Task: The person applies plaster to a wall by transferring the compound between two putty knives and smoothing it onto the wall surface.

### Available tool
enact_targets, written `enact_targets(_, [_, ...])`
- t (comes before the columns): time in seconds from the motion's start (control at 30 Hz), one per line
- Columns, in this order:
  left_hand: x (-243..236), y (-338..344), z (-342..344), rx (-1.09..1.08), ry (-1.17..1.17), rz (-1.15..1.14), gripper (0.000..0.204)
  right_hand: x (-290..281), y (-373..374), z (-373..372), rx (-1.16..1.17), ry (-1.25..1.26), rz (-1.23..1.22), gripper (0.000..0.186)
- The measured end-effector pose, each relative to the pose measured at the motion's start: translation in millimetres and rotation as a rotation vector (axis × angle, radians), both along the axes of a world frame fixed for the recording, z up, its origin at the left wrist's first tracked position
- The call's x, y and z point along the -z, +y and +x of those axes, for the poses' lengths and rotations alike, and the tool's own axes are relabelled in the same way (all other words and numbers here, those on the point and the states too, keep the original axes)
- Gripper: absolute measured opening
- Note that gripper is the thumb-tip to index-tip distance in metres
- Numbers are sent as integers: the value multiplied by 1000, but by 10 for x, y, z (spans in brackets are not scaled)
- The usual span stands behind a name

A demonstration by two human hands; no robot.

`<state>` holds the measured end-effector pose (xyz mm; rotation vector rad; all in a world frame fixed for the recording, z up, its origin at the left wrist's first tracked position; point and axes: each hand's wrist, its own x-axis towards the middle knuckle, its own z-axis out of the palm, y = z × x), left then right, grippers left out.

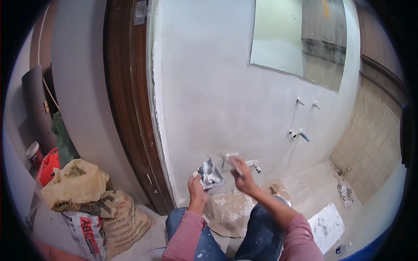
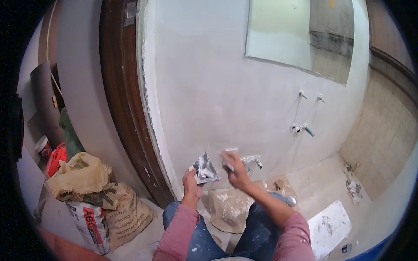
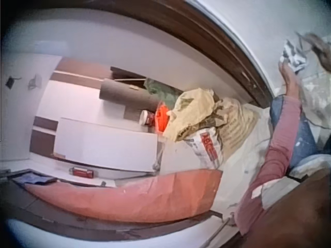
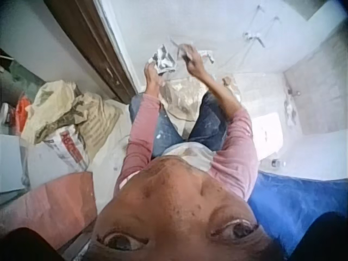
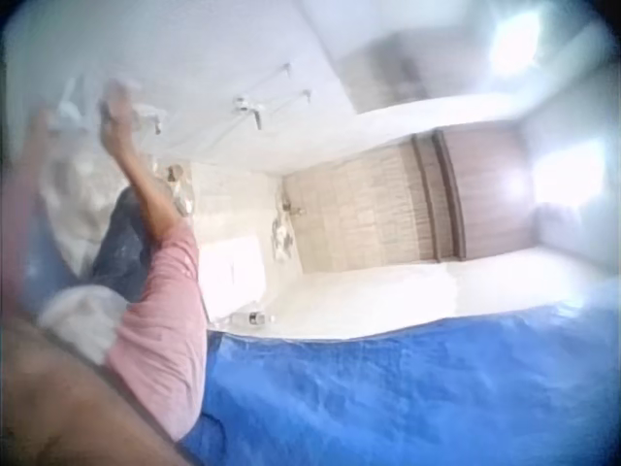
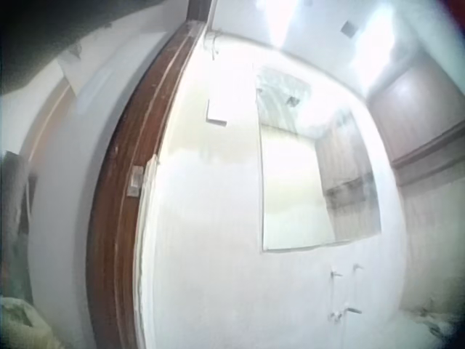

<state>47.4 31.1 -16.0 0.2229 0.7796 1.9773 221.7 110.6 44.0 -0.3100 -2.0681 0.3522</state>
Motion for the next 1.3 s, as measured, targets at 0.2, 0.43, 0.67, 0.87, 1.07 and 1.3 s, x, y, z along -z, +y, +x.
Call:
enact_targets(0.2, [222,49,40,130,23,82,27,139,-565,256,-139,-236,195,64])
enact_targets(0.43, [51,8,195,136,-48,77,26,114,-308,636,51,-502,154,79])
enact_targets(0.67, [361,149,33,265,-213,211,26,244,-157,861,293,-457,32,59])
enact_targets(0.87, [290,103,336,258,55,83,32,127,-284,734,11,101,-338,31])
enact_targets(1.07, [312,94,216,223,-65,49,31,220,-323,801,55,-250,-169,33])
enact_targets(1.3, [214,64,238,290,13,41,36,290,-76,974,175,-236,-396,26])
